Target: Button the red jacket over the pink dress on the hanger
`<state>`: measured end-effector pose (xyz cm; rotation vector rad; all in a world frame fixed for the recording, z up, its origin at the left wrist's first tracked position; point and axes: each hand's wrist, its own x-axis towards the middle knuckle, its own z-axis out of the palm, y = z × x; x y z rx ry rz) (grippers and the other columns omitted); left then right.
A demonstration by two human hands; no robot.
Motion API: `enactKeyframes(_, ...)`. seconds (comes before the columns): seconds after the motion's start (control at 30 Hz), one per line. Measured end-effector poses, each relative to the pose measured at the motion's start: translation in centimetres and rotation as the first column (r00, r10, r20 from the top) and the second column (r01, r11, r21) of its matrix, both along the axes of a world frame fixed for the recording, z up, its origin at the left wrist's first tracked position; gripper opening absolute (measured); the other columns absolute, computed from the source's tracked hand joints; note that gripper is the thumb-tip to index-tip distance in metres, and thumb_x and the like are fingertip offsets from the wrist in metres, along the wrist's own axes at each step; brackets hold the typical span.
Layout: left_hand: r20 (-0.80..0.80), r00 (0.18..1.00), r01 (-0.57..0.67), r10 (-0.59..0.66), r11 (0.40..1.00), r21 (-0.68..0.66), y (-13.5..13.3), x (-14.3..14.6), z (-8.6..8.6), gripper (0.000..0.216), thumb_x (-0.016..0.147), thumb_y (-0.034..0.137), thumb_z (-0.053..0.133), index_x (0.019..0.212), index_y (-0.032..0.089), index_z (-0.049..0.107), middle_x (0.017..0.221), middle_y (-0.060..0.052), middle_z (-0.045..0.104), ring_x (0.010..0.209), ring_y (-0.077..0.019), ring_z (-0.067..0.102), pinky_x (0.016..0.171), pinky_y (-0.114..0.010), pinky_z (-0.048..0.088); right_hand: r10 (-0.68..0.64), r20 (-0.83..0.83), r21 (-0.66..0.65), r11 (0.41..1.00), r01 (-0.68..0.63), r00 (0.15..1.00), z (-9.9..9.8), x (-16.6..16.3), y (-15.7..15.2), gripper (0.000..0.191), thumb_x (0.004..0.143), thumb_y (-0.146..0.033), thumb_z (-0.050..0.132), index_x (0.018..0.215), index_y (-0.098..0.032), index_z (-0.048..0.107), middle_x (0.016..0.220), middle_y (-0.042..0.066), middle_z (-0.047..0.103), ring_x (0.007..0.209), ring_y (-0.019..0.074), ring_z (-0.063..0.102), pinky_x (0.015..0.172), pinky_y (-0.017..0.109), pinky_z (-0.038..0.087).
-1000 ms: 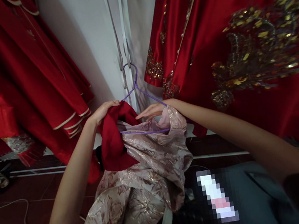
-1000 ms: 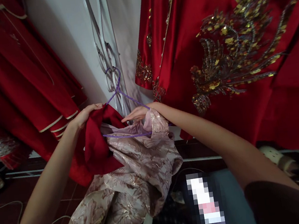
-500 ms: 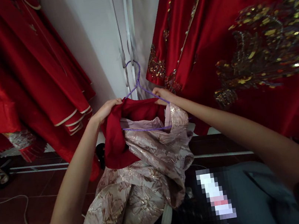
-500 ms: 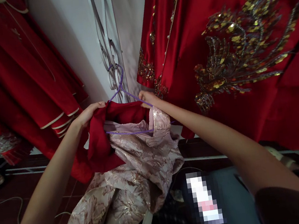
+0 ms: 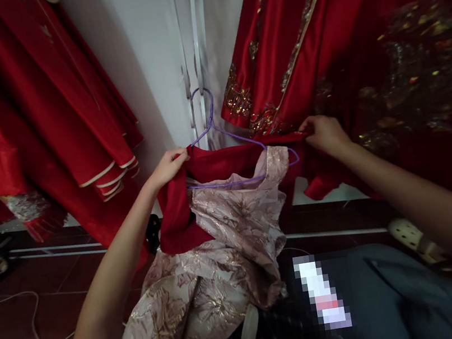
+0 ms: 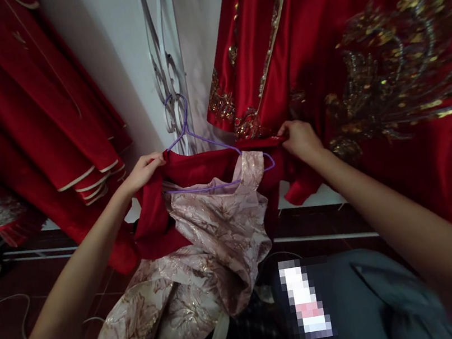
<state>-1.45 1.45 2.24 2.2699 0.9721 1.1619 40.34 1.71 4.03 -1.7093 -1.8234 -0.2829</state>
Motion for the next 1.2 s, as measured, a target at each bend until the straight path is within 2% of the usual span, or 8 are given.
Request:
enactKeyframes(0.13, -0.018, 1.000, -0.014, 0.015, 0.999, 0.046, 0.3, -0.2, -0.2, 0.023, 0.079, 0.024, 0.041, 0.058, 0.017, 0.040, 0.062, 0.002, 0.043, 0.066, -0.0112, 0.041, 0.069, -0.023, 0.034, -0.031, 0.018, -0.022, 0.999, 0.031, 0.999, 0.0, 1.8, -0.8, 0.025, 0.060, 0.001, 0.056, 0.076, -0.018, 0.062, 0.074, 0.011, 0.061, 0.059, 0.0145, 0.044, 0.066, 0.034, 0.034)
enactKeyframes(0.27, -0.030, 0.999, -0.026, 0.028, 0.997, 0.066, 0.4, -0.3, -0.4, 0.022, 0.080, 0.022, 0.040, 0.059, 0.017, 0.040, 0.063, 0.002, 0.043, 0.067, -0.0112, 0.042, 0.069, -0.023, 0.034, -0.054, -0.287, -0.245, 0.969, -0.019, 0.956, 0.8, 0.5, -1.5, 0.017, 0.071, -0.010, 0.050, 0.076, -0.017, 0.064, 0.057, 0.004, 0.056, 0.048, 0.0115, 0.040, 0.055, 0.030, 0.032)
enactKeyframes(0.43, -0.034, 0.999, -0.039, 0.041, 0.998, 0.056, 0.6, -0.3, -0.5, 0.023, 0.080, 0.023, 0.041, 0.058, 0.017, 0.037, 0.063, 0.002, 0.042, 0.066, -0.0117, 0.041, 0.067, -0.023, 0.035, -0.252, -0.809, -0.395, 0.902, -0.175, 0.531, 1.7, -3.8, -3.6, 0.012, 0.071, -0.015, 0.044, 0.065, -0.019, 0.054, 0.044, 0.000, 0.047, 0.040, 0.0120, 0.039, 0.049, 0.030, 0.034)
enactKeyframes(0.53, -0.029, 0.999, -0.039, 0.041, 0.998, 0.057, 0.0, 0.5, -0.4, 0.024, 0.081, 0.025, 0.041, 0.059, 0.017, 0.039, 0.064, 0.002, 0.043, 0.067, -0.0119, 0.041, 0.068, -0.023, 0.035, -0.239, -0.870, -0.389, 0.871, -0.301, 0.431, 1.6, -5.8, -4.9, 0.008, 0.070, -0.021, 0.048, 0.063, -0.020, 0.052, 0.051, 0.003, 0.054, 0.046, 0.0151, 0.047, 0.053, 0.031, 0.040)
enactKeyframes(0.63, -0.043, 0.998, -0.032, 0.034, 0.998, 0.053, -0.7, 1.8, -0.4, 0.024, 0.082, 0.027, 0.041, 0.061, 0.017, 0.039, 0.063, 0.002, 0.042, 0.067, -0.0115, 0.041, 0.068, -0.023, 0.034, -0.073, -0.876, -0.301, 0.854, -0.424, 0.476, 0.8, -7.8, -5.6, 0.019, 0.076, -0.037, 0.050, 0.072, -0.020, 0.056, 0.070, 0.006, 0.064, 0.061, 0.0185, 0.057, 0.060, 0.031, 0.045)
enactKeyframes(0.83, -0.064, 0.998, -0.022, 0.026, 0.997, 0.070, -1.5, 2.8, -0.4, 0.025, 0.084, 0.028, 0.042, 0.062, 0.017, 0.037, 0.063, 0.003, 0.040, 0.065, -0.0103, 0.038, 0.064, -0.022, 0.033, 0.211, -0.307, 0.063, 0.977, -0.201, 0.928, -4.5, -16.5, -9.6, 0.011, 0.078, -0.030, 0.056, 0.085, -0.023, 0.051, 0.086, 0.009, 0.064, 0.078, 0.0245, 0.058, 0.071, 0.035, 0.044)
enactKeyframes(0.97, -0.060, 0.998, -0.021, 0.024, 0.998, 0.051, -1.5, 1.4, 0.2, 0.025, 0.086, 0.029, 0.039, 0.064, 0.016, 0.042, 0.061, 0.003, 0.038, 0.061, -0.0094, 0.036, 0.059, -0.021, 0.032, 0.447, 0.050, -0.020, 0.894, -0.447, 0.893, -8.7, -22.5, -14.8, 0.010, 0.079, -0.010, 0.048, 0.080, -0.019, 0.049, 0.070, 0.006, 0.062, 0.061, 0.0194, 0.051, 0.068, 0.032, 0.040)
enactKeyframes(1.2, -0.171, 0.949, -0.209, 0.264, 0.936, 0.283, -2.4, 1.2, -0.8, 0.017, 0.077, 0.030, 0.057, 0.071, 0.017, 0.048, 0.086, -0.005, 0.051, 0.086, -0.0188, 0.049, 0.083, -0.032, 0.040, 0.477, -0.143, 0.163, 0.876, -0.455, 0.867, -7.7, -20.4, -14.7, 0.016, 0.084, -0.017, 0.047, 0.072, -0.022, 0.038, 0.068, 0.000, 0.050, 0.065, 0.0155, 0.046, 0.066, 0.027, 0.037)
